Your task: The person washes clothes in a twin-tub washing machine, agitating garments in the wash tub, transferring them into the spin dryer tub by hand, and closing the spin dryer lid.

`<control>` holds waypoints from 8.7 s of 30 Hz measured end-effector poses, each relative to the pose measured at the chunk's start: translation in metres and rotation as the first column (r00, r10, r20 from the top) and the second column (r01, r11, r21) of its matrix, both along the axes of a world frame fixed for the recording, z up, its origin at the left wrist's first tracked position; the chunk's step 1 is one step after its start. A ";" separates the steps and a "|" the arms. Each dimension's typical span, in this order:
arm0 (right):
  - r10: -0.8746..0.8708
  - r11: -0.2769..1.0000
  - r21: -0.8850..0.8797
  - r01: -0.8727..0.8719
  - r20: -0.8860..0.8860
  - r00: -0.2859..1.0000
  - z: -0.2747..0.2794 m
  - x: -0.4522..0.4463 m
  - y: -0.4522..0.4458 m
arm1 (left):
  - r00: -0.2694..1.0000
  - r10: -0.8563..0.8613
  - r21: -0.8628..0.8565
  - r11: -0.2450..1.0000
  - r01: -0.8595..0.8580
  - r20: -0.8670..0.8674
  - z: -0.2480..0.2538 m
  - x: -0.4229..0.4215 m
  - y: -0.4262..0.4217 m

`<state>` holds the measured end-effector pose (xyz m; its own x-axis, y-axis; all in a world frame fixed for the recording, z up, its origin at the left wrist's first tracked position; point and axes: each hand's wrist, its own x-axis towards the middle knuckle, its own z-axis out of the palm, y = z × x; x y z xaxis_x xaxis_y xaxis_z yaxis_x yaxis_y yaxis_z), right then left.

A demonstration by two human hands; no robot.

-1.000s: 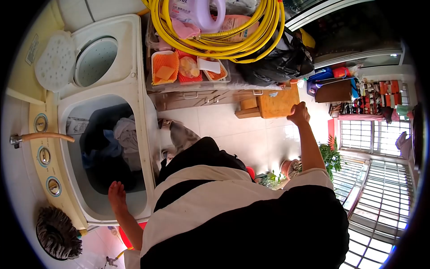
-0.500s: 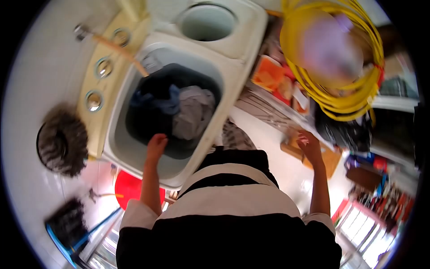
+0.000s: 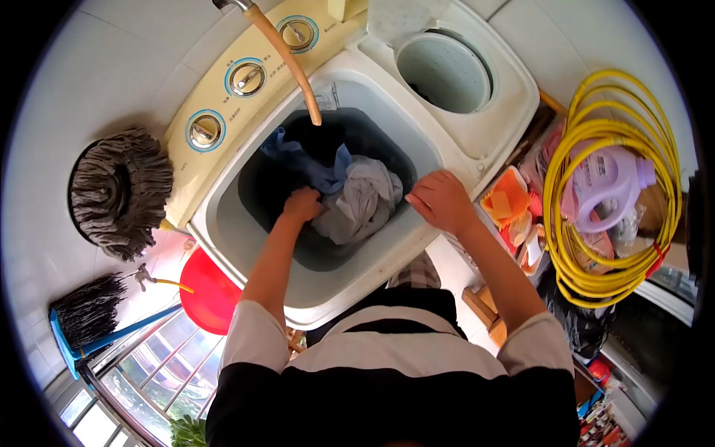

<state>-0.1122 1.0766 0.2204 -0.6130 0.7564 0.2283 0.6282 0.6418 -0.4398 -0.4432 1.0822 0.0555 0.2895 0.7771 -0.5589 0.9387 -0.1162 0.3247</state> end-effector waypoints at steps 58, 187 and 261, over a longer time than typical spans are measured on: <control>-0.572 0.582 -0.776 -0.242 -0.602 0.557 0.128 -0.078 0.064 | 0.384 0.209 0.198 0.587 -0.785 0.900 0.187 -0.005 -0.034; -0.252 0.946 -0.168 0.278 0.162 0.954 -0.002 -0.034 0.142 | 0.799 0.589 0.024 0.806 -0.591 -0.122 -0.043 0.003 0.026; 0.121 0.991 -0.093 -0.093 0.361 0.925 -0.018 -0.070 0.062 | -0.579 0.736 -0.903 0.101 -0.418 0.350 0.230 0.011 -0.052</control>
<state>-0.1821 1.1383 0.2020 -0.7214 0.6878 -0.0802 0.6836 0.6889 -0.2410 -0.4324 1.0306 0.2856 -0.1013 0.6654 -0.7396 -0.7224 0.4619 0.5146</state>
